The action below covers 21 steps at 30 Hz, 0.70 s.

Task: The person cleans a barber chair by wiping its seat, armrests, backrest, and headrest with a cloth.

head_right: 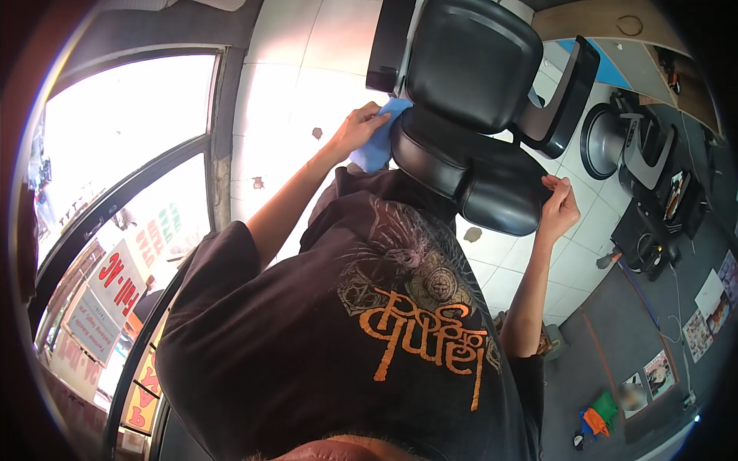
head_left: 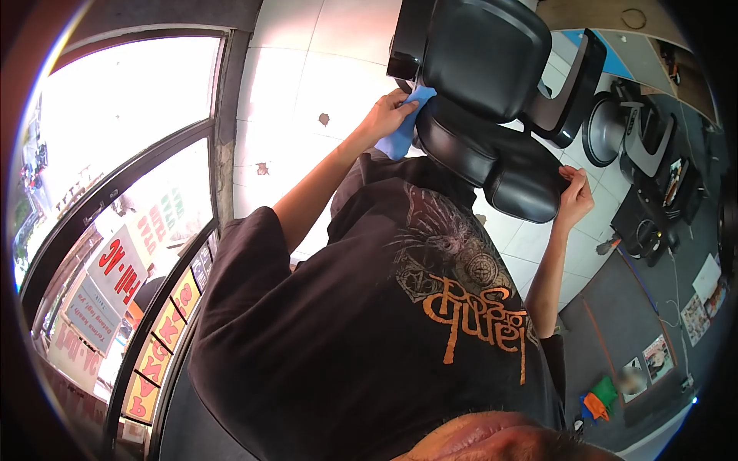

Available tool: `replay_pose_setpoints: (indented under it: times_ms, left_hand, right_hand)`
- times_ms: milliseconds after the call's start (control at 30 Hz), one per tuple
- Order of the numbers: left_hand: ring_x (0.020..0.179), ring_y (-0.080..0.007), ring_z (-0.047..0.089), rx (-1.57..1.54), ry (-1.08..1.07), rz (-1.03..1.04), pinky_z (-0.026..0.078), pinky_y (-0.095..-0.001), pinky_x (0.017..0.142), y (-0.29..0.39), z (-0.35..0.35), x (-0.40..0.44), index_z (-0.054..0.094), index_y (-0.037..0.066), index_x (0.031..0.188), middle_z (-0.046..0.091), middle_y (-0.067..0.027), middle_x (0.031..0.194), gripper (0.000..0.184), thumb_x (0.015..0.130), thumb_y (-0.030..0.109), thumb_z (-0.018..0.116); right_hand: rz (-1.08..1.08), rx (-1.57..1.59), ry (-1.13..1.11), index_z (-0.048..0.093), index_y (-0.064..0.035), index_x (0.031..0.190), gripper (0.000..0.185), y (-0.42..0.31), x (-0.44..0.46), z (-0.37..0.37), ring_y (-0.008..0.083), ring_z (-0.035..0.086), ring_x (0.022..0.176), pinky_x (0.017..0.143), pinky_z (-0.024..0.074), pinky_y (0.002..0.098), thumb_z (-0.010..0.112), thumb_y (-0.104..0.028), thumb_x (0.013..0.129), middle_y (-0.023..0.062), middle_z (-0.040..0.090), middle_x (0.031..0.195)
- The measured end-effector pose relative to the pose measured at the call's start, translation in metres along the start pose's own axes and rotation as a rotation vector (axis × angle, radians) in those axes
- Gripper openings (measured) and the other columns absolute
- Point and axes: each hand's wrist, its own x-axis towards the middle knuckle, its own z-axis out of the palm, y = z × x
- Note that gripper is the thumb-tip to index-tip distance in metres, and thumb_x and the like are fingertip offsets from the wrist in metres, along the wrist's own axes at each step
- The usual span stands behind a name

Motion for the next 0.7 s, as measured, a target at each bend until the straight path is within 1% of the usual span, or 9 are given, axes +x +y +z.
replay_pose_setpoints:
  times_ms: [67, 133, 200, 333, 433, 533, 567, 667, 700]
  left_hand:
    - [0.093, -0.0243, 0.061, 0.027, -0.020, 0.077, 0.048, -0.0381, 0.088, -0.004, -0.001, 0.002, 0.071, 0.000, 0.112, 0.065, -0.0125, 0.105, 0.037, 0.100, 0.035, 0.066]
    - [0.096, -0.0246, 0.063, 0.115, -0.005, 0.168, 0.049, -0.0383, 0.090, -0.031, 0.007, 0.027, 0.071, 0.001, 0.114, 0.066, -0.0118, 0.107, 0.035, 0.100, 0.032, 0.066]
    - [0.099, -0.0245, 0.064, 0.179, 0.032, 0.167, 0.049, -0.0384, 0.091, -0.071, 0.020, 0.063, 0.072, 0.001, 0.115, 0.067, -0.0112, 0.108, 0.034, 0.100, 0.031, 0.065]
    - [0.104, -0.0242, 0.065, 0.188, -0.006, 0.067, 0.049, -0.0381, 0.092, -0.044, 0.012, 0.060, 0.072, 0.000, 0.114, 0.068, -0.0104, 0.111, 0.032, 0.100, 0.028, 0.065]
    - [0.098, -0.0218, 0.063, 0.130, -0.014, 0.055, 0.048, -0.0367, 0.090, -0.031, 0.007, 0.042, 0.072, -0.001, 0.109, 0.066, -0.0082, 0.105, 0.030, 0.100, 0.026, 0.064]
    - [0.102, -0.0290, 0.066, 0.068, -0.083, 0.163, 0.050, -0.0376, 0.091, -0.004, -0.009, 0.009, 0.074, -0.001, 0.112, 0.067, -0.0133, 0.107, 0.029, 0.096, 0.022, 0.068]
    - [0.098, -0.0270, 0.064, 0.029, -0.078, 0.258, 0.048, -0.0358, 0.088, 0.005, -0.010, -0.001, 0.073, -0.002, 0.110, 0.065, -0.0114, 0.101, 0.023, 0.095, 0.015, 0.069]
    - [0.102, -0.0277, 0.065, 0.048, -0.075, 0.329, 0.049, -0.0369, 0.091, 0.016, -0.009, -0.013, 0.073, -0.001, 0.113, 0.066, -0.0103, 0.107, 0.027, 0.096, 0.019, 0.068]
    - [0.100, -0.0259, 0.064, 0.056, -0.058, 0.321, 0.048, -0.0360, 0.090, 0.012, -0.006, -0.009, 0.073, -0.002, 0.112, 0.064, -0.0097, 0.107, 0.026, 0.097, 0.018, 0.067]
  right_hand:
    - [-0.003, -0.017, -0.005, 0.077, 0.0054, 0.089, 0.046, 0.000, 0.000, 0.000, 0.0189, 0.077, 0.077, 0.075, 0.0567, 0.0302, 0.052, -0.027, 0.109, 0.0119, 0.079, 0.080]
    - [-0.002, -0.028, -0.007, 0.077, 0.0051, 0.089, 0.046, 0.000, 0.001, 0.000, 0.0187, 0.077, 0.077, 0.075, 0.0567, 0.0303, 0.052, -0.027, 0.110, 0.0117, 0.079, 0.080]
    - [-0.003, -0.027, -0.007, 0.077, 0.0052, 0.089, 0.046, -0.002, 0.001, 0.000, 0.0188, 0.077, 0.078, 0.074, 0.0568, 0.0302, 0.053, -0.027, 0.109, 0.0118, 0.079, 0.080]
    - [0.010, 0.016, -0.001, 0.077, 0.0053, 0.089, 0.045, 0.008, 0.001, 0.002, 0.0190, 0.077, 0.078, 0.074, 0.0568, 0.0299, 0.053, -0.026, 0.109, 0.0119, 0.079, 0.079]
    - [-0.001, -0.016, -0.006, 0.077, 0.0059, 0.091, 0.044, 0.000, 0.001, 0.001, 0.0191, 0.077, 0.079, 0.074, 0.0568, 0.0295, 0.053, -0.026, 0.109, 0.0123, 0.078, 0.079]
    - [0.007, -0.030, -0.007, 0.077, 0.0061, 0.091, 0.044, -0.004, 0.001, 0.000, 0.0193, 0.077, 0.078, 0.074, 0.0569, 0.0291, 0.053, -0.026, 0.109, 0.0124, 0.078, 0.080]
    - [0.009, -0.027, -0.006, 0.077, 0.0061, 0.091, 0.044, -0.005, 0.001, 0.001, 0.0193, 0.077, 0.078, 0.074, 0.0569, 0.0290, 0.053, -0.026, 0.109, 0.0124, 0.078, 0.080]
    - [0.015, -0.020, -0.006, 0.077, 0.0060, 0.091, 0.044, -0.005, 0.000, 0.001, 0.0193, 0.077, 0.079, 0.075, 0.0569, 0.0288, 0.054, -0.026, 0.109, 0.0124, 0.078, 0.080]
    - [0.018, -0.016, -0.007, 0.077, 0.0059, 0.091, 0.044, -0.003, 0.000, 0.001, 0.0193, 0.077, 0.079, 0.075, 0.0569, 0.0288, 0.054, -0.026, 0.109, 0.0124, 0.079, 0.080]
